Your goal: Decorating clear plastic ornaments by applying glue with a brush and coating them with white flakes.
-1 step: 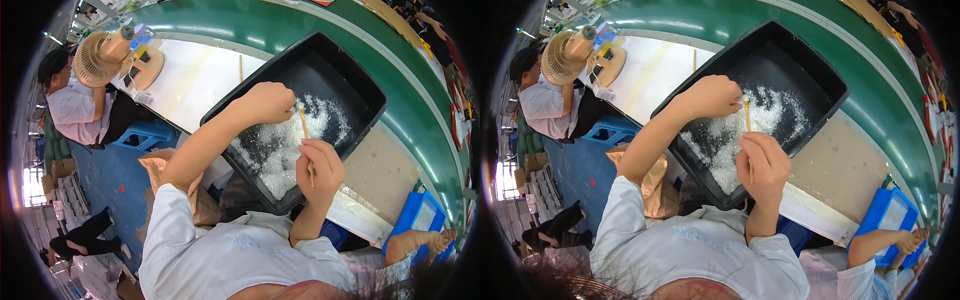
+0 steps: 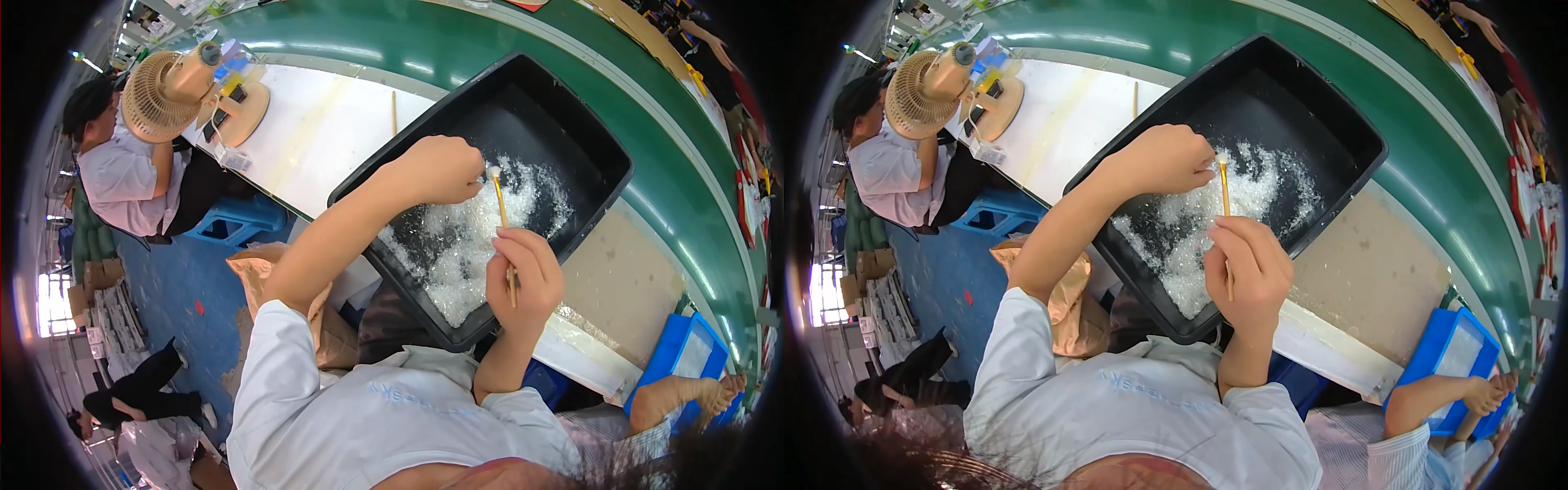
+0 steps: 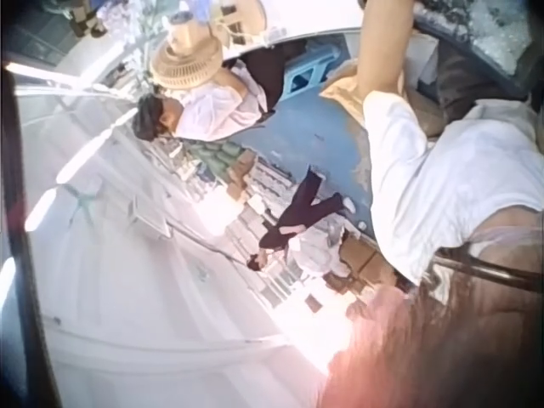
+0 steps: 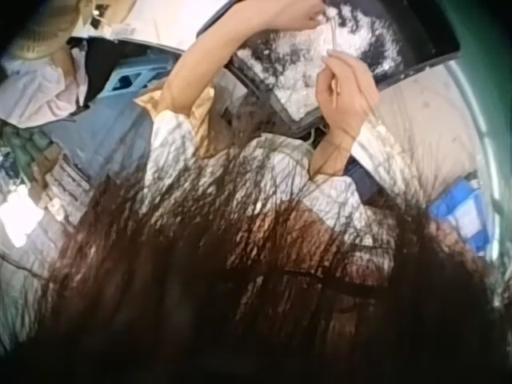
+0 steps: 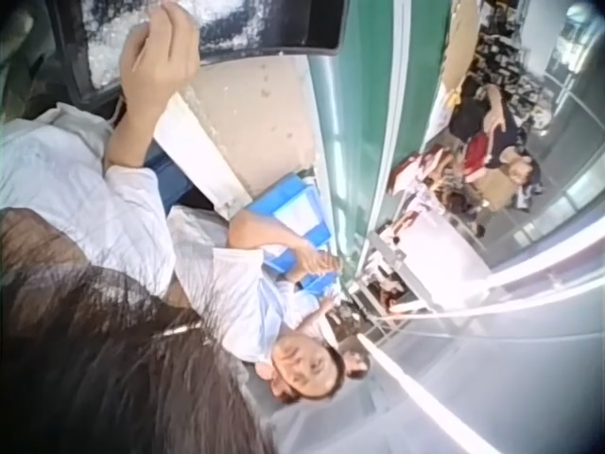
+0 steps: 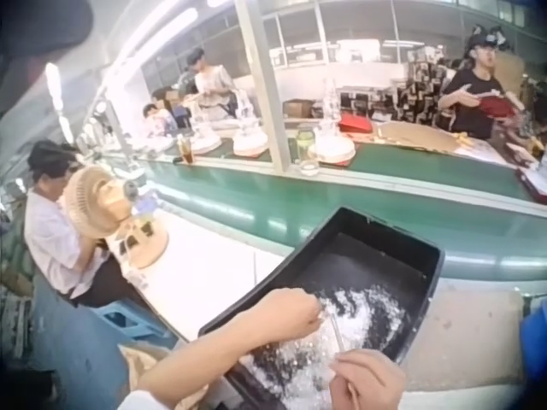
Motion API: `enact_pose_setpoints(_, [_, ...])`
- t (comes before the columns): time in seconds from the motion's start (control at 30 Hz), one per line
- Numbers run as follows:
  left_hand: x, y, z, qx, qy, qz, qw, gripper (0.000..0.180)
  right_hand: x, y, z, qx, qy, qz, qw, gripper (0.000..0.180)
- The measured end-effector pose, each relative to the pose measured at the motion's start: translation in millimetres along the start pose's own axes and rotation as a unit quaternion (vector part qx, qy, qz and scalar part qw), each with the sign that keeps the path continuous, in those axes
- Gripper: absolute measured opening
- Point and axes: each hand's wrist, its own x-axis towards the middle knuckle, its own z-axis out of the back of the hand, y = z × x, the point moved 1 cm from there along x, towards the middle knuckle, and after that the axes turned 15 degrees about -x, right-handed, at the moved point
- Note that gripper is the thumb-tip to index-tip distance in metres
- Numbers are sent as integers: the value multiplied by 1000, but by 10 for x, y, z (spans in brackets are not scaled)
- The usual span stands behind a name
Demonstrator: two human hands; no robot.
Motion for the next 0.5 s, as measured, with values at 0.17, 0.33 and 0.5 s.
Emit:
enact_pose_setpoints(0.17, [-13, -31, -24, -43, 24, -58, 997, 24, 1, -10, -6, 25, -18, 55, 998, 27])
enact_pose_setpoints(0.33, [-27, 102, -163, -9, -28, -118, 993, 49, -45, -8, -17, -36, 9, -133, 990, 26])
enact_pose_setpoints(0.5, [-39, 115, -173, 14, -106, -191, 976, 77, 45, -7, 3, 6, 13, -5, 1000, 23])
